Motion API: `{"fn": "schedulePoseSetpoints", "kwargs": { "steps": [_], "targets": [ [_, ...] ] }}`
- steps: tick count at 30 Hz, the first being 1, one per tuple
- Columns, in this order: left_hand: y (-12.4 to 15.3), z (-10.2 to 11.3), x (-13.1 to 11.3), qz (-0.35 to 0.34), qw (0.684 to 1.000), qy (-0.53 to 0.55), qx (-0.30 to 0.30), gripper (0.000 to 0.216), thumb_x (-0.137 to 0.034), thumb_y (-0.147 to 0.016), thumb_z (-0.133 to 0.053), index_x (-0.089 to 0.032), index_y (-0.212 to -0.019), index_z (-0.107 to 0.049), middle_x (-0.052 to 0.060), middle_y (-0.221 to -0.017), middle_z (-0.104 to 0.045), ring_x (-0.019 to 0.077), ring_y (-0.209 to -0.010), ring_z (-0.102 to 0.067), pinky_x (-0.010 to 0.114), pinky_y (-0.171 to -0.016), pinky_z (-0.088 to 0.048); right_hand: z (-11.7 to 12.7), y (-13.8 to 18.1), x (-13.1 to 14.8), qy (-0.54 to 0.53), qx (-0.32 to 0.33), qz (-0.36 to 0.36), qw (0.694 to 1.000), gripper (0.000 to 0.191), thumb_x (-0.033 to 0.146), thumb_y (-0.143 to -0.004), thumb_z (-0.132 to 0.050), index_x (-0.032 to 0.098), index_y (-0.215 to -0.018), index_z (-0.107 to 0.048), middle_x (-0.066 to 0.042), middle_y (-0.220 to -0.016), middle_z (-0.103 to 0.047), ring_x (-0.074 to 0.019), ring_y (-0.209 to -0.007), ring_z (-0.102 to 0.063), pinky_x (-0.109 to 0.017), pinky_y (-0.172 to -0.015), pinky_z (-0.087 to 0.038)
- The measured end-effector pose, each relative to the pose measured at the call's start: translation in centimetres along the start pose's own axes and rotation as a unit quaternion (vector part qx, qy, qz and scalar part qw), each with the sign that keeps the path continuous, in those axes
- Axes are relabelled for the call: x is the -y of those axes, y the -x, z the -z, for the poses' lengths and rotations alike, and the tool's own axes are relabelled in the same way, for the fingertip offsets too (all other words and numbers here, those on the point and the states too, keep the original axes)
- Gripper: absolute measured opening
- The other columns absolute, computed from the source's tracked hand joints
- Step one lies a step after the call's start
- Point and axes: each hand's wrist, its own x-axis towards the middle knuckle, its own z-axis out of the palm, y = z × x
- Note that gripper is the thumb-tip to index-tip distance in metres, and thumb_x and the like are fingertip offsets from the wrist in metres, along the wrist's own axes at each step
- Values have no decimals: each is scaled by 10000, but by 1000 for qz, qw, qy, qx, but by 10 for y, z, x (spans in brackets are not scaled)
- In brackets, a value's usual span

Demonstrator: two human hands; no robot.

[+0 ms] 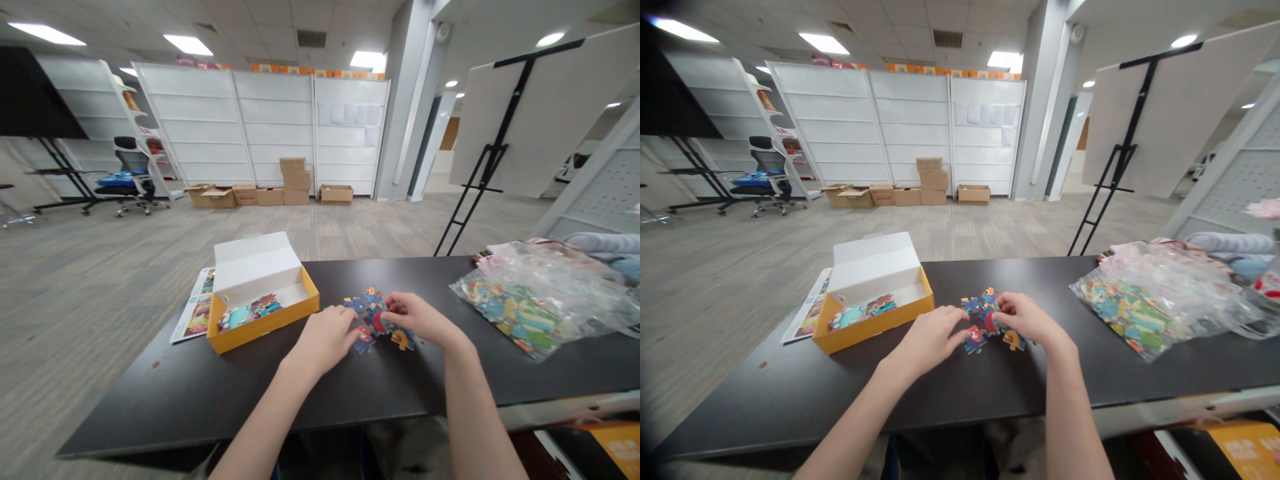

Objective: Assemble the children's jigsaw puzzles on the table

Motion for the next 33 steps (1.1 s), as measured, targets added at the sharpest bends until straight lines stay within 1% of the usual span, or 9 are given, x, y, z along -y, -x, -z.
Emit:
{"fn": "schedulePoseSetpoints", "kwargs": {
  "steps": [3, 8, 14, 19, 21, 24, 28, 30, 33],
  "targets": [
    [4, -4, -7, -51, 995, -42, 73, 306, -416, -921, -639, -184, -1120, -655, 106, -1124, -701, 302, -1078, -649, 426, -921, -528, 5, 1, -8, -3, -2, -18, 1000, 282, 394, -782, -687, 174, -939, -606, -48, -797, -717, -197, -753, -676, -321, -724, -530],
    [7, 1, -4, -61, 993, -38, 99, 269, -314, -907, -664, -193, -1147, -664, 97, -1148, -699, 286, -1114, -632, 410, -974, -501, 3, -1, -9, 34, -3, -24, 999, 251, 363, -809, -643, 181, -979, -615, -25, -737, -714, -189, -709, -676, -291, -669, -511],
    [22, 29, 11, -5, 985, 14, 171, 319, -134, -805, -678, -240, -1106, -682, 57, -1155, -693, 254, -1092, -640, 345, -931, -513, -9, -8, -2, 117, -12, -13, 993, 177, 341, -855, -600, 186, -936, -622, 17, -613, -655, -155, -590, -601, -254, -577, -424],
    [29, 42, 19, 22, 982, -9, 188, 327, -140, -756, -675, -231, -1070, -685, 67, -1100, -684, 259, -990, -658, 353, -853, -527, -22, -17, 6, 134, 3, -17, 991, 112, 300, -870, -583, 203, -832, -623, -20, -702, -715, -171, -659, -651, -270, -634, -459],
    [28, 41, 19, 22, 983, -10, 180, 311, -195, -763, -691, -217, -1074, -684, 77, -1076, -682, 269, -981, -653, 367, -857, -526, -26, -20, 8, 155, -9, -7, 988, 100, 294, -850, -610, 206, -820, -647, -37, -783, -733, -181, -716, -659, -283, -670, -474],
    [23, 33, 15, 7, 992, 13, 127, 261, -285, -814, -685, -207, -1063, -681, 77, -1076, -676, 264, -1018, -635, 359, -892, -515, -29, -22, 10, 175, -36, 17, 984, 84, 287, -810, -653, 206, -819, -672, -42, -850, -727, -189, -791, -653, -299, -729, -487],
    [13, 14, 7, -29, 997, 24, 64, 215, -308, -865, -663, -219, -1061, -663, 61, -1115, -666, 245, -1074, -616, 339, -929, -499, -20, -18, 10, 82, -27, 42, 995, 187, 374, -838, -620, 189, -825, -640, -33, -802, -698, -180, -752, -644, -307, -724, -507],
    [7, 5, 3, -24, 999, 4, 44, 235, -369, -876, -668, -204, -1043, -648, 74, -1120, -667, 254, -1064, -615, 350, -917, -500, -10, -13, 8, 39, -28, 33, 998, 247, 429, -834, -629, 183, -852, -634, -37, -802, -702, -183, -746, -656, -313, -726, -520],
    [-1, -6, -3, 1, 999, -32, 23, 396, -498, -860, -681, -189, -1101, -620, 104, -1144, -669, 286, -1064, -611, 390, -908, -497, 4, -4, 2, 24, -30, -10, 999, 295, 447, -786, -685, 175, -892, -642, -52, -800, -726, -202, -758, -680, -317, -718, -529]
  ]
}}
